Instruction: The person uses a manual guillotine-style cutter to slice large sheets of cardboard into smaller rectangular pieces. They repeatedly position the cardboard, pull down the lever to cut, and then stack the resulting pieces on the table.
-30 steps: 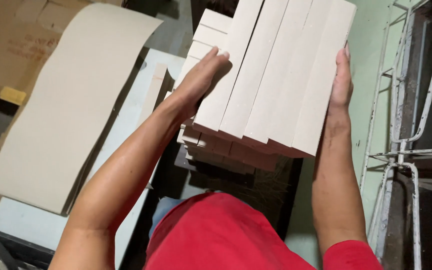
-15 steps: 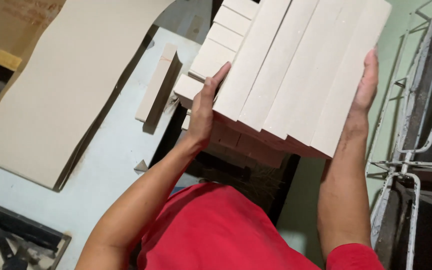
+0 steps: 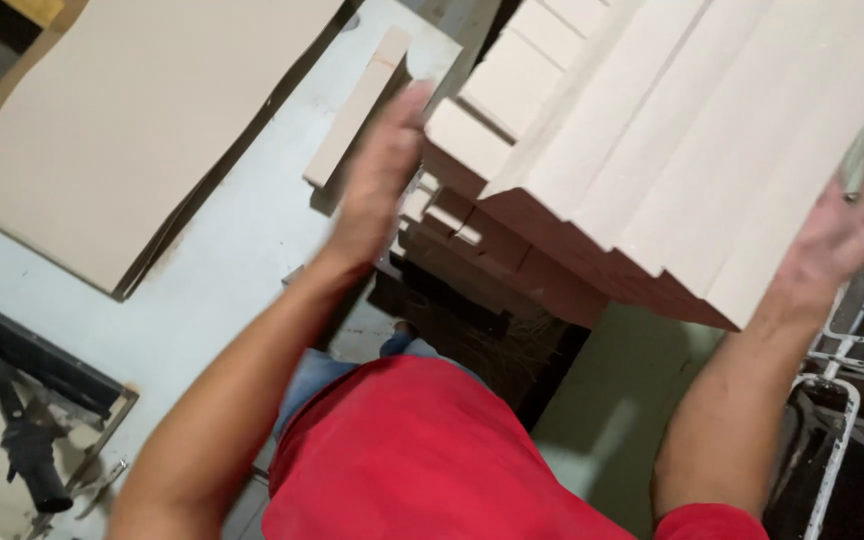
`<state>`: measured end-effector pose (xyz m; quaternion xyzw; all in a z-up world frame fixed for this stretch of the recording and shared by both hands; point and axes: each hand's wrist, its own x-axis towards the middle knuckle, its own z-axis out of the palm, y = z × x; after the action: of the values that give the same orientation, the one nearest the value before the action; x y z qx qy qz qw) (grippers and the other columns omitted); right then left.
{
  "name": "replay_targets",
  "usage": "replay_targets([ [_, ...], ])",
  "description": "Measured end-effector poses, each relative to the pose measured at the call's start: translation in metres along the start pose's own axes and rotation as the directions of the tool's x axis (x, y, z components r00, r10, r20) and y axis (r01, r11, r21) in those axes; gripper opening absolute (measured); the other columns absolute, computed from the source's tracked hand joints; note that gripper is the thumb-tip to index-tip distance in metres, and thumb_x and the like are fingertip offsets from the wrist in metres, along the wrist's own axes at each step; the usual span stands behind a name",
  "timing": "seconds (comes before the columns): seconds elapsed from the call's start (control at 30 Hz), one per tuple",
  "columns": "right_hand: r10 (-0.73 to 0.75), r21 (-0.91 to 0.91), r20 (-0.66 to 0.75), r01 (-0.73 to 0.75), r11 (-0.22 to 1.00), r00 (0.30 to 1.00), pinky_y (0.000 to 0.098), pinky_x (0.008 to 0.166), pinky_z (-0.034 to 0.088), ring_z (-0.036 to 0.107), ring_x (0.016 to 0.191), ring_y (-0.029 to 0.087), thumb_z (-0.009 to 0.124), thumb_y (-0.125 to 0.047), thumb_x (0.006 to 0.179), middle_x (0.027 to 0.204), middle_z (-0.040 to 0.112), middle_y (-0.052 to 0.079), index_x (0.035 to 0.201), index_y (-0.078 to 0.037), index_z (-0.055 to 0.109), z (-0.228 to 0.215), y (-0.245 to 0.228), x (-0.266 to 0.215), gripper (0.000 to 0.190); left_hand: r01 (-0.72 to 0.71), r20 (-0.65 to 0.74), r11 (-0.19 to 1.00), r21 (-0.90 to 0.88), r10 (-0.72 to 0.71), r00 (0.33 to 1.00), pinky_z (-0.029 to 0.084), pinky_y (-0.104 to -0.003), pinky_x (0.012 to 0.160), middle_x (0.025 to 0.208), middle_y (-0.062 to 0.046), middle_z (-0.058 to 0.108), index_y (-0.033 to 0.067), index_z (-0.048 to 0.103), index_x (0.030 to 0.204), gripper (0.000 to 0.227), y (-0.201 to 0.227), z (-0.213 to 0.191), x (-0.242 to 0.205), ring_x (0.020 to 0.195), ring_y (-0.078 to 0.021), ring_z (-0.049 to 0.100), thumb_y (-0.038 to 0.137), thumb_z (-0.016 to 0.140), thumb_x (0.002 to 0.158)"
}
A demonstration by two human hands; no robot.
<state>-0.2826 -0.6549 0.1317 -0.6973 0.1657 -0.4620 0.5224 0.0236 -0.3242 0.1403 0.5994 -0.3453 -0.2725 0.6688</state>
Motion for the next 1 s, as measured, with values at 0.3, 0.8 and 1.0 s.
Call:
replay_targets([
  [0.3, 0.744, -0.037, -0.403, -0.821, 0.569, 0.533, 0.06, 0.094, 0.061, 0.067, 0.124, 0.045, 0.081, -0.054, 0.076, 0.139, 0.064, 0.025, 0.136, -0.013, 0.066, -0.06, 0.139, -0.26, 0.074, 0.247, -0.502, 0.969, 0.017, -0.205, 0.84, 0.047, -0.052, 0.108, 0.15, -0.02, 0.046, 0.0043, 0.041, 0.152, 0.05, 0.018, -0.178, -0.168, 0.13, -0.0363, 0.056, 0.029, 0.05, 0.109],
  [0.8, 0.919, -0.921, 0.349, -0.112, 0.373, 0.185, 0.0528, 0.109, 0.05, 0.062, 0.127, 0.036, 0.067, -0.039, 0.092, 0.134, 0.069, 0.014, 0.138, -0.018, 0.064, 0.247, 0.16, -0.433, 0.051, 0.541, -0.379, 0.419, 0.729, -0.411, 0.829, 0.046, -0.047, 0.108, 0.145, -0.015, 0.052, 0.014, 0.047, 0.153, 0.067, -0.025, -0.318, -0.39, 0.134, -0.0328, 0.054, 0.043, 0.062, 0.095],
  [1.0, 0.957, -0.927, 0.089, -0.329, 0.182, 0.277, 0.045, 0.098, 0.056, 0.067, 0.121, 0.022, 0.067, -0.064, 0.091, 0.126, 0.073, -0.002, 0.142, -0.037, 0.062, 0.32, 0.182, -0.378, 0.058, 0.406, -0.345, 0.283, 0.869, -0.242, 0.907, 0.047, -0.046, 0.104, 0.134, -0.012, 0.063, 0.0166, 0.055, 0.15, 0.067, -0.046, -0.333, -0.425, 0.128, -0.0288, 0.06, 0.053, 0.062, 0.094],
])
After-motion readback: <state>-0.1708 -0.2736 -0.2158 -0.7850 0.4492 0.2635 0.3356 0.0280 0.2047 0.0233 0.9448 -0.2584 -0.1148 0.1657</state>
